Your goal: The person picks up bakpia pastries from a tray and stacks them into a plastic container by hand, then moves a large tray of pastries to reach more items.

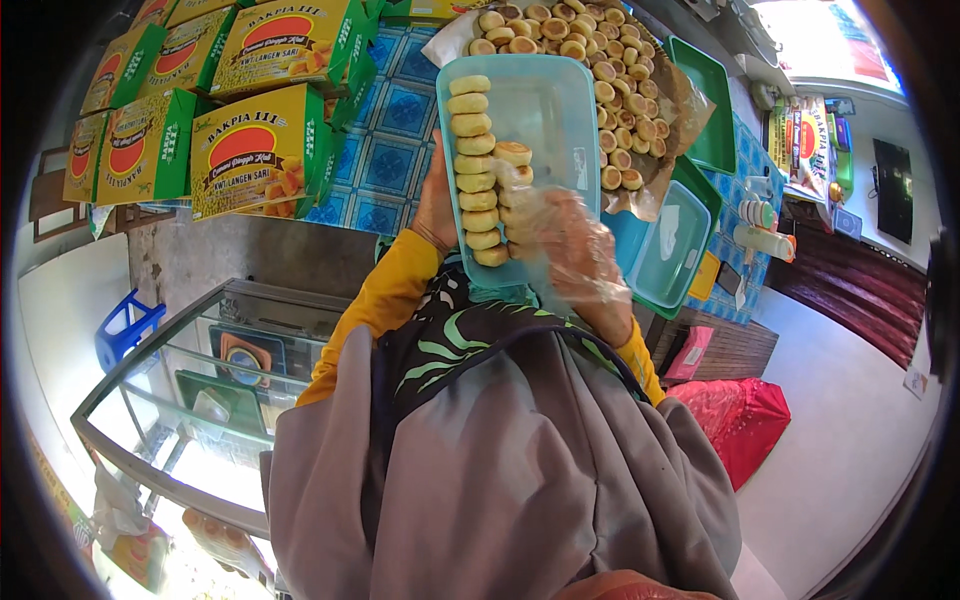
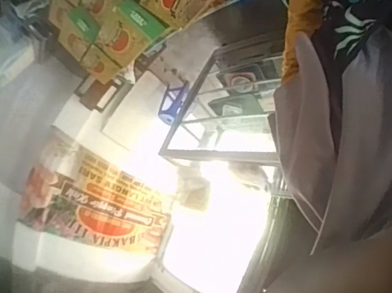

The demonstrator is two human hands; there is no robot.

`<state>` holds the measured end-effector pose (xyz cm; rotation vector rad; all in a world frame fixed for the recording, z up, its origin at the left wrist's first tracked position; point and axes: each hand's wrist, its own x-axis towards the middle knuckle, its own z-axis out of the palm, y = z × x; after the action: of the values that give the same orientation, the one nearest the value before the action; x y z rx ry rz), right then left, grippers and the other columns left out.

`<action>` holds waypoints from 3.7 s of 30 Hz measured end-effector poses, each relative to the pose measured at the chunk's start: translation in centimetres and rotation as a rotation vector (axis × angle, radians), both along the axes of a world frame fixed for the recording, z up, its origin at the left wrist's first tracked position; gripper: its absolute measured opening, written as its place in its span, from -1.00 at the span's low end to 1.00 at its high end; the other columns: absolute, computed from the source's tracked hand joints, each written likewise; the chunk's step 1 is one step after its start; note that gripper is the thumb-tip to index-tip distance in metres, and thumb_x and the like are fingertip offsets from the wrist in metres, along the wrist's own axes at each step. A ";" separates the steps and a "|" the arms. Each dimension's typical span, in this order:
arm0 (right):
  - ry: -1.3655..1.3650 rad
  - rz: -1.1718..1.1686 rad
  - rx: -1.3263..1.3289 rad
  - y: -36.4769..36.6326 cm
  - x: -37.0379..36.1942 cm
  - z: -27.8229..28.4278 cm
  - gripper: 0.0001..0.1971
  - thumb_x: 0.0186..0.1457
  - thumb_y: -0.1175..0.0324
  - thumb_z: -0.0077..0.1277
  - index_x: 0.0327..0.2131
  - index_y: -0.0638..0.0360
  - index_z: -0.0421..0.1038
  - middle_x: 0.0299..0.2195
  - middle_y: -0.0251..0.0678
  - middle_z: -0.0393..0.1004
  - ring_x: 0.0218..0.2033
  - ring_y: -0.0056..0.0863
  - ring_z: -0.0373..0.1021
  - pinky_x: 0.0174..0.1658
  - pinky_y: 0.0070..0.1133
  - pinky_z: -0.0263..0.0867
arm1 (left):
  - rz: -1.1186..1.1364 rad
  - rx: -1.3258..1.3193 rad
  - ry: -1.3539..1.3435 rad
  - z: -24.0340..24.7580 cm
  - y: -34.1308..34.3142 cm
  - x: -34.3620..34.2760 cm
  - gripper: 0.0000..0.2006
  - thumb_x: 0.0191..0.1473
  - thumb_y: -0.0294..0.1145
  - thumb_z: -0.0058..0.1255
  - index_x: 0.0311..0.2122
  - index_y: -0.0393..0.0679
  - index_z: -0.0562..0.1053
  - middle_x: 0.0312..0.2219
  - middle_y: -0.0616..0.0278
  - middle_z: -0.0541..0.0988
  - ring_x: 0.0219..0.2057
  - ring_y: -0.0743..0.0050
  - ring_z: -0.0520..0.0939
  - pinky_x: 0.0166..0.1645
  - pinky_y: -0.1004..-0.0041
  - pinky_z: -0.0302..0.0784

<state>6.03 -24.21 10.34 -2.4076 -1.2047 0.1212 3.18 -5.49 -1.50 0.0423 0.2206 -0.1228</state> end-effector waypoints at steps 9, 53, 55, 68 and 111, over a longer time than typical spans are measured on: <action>0.612 -0.509 0.019 -3.9 1.4 4.6 -0.45 0.20 0.00 -0.16 0.14 0.15 0.19 0.22 -0.18 0.11 0.17 -0.30 0.15 0.20 -0.31 0.10 | 0.031 0.006 0.049 0.8 0.3 0.3 -0.32 0.15 0.31 -0.37 0.09 -0.10 0.28 -0.07 0.19 0.43 -0.07 0.35 0.49 0.05 0.31 0.44; 0.401 -0.034 0.042 0.8 2.0 -3.2 -0.42 0.02 0.31 0.11 0.13 0.18 0.19 -0.11 -0.25 0.40 -0.27 -0.47 0.39 -0.29 -0.58 0.34 | 0.079 0.152 0.067 3.7 0.7 0.3 -0.29 0.13 0.34 -0.36 0.11 -0.09 0.28 0.01 0.10 0.43 0.01 0.16 0.47 0.13 0.16 0.36; 0.434 -0.060 0.056 0.5 1.8 -3.7 -0.41 0.02 0.32 0.11 0.13 0.18 0.19 -0.12 -0.25 0.41 -0.28 -0.48 0.39 -0.31 -0.59 0.35 | 0.071 0.100 0.037 3.2 0.6 0.2 -0.29 0.13 0.34 -0.36 0.11 -0.09 0.28 0.00 0.10 0.43 0.01 0.17 0.47 0.13 0.18 0.36; 1.384 -0.321 0.242 0.7 4.1 -1.2 -0.36 -0.02 0.35 0.16 0.16 0.17 0.17 -0.17 -0.21 0.45 -0.35 -0.53 0.43 -0.44 -0.66 0.38 | 0.108 0.203 0.028 4.3 -0.1 -0.7 -0.27 0.13 0.33 -0.34 0.16 -0.12 0.22 0.07 0.07 0.37 0.06 0.12 0.42 0.18 0.15 0.31; -0.321 -0.108 0.136 -2.6 19.6 -10.0 -0.74 -0.03 0.26 0.02 -0.23 0.06 0.49 -0.28 -0.19 0.52 -0.22 -0.19 0.41 -0.14 -0.32 0.32 | 0.138 -0.159 -0.103 2.5 2.6 -3.6 -0.20 0.14 0.31 -0.38 0.11 -0.35 0.22 -0.08 0.05 0.41 -0.11 0.13 0.47 0.03 0.16 0.45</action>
<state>25.64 -26.85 0.30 -2.4254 -1.1682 -0.3819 -0.45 -2.93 1.02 -0.1246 0.1095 -0.0005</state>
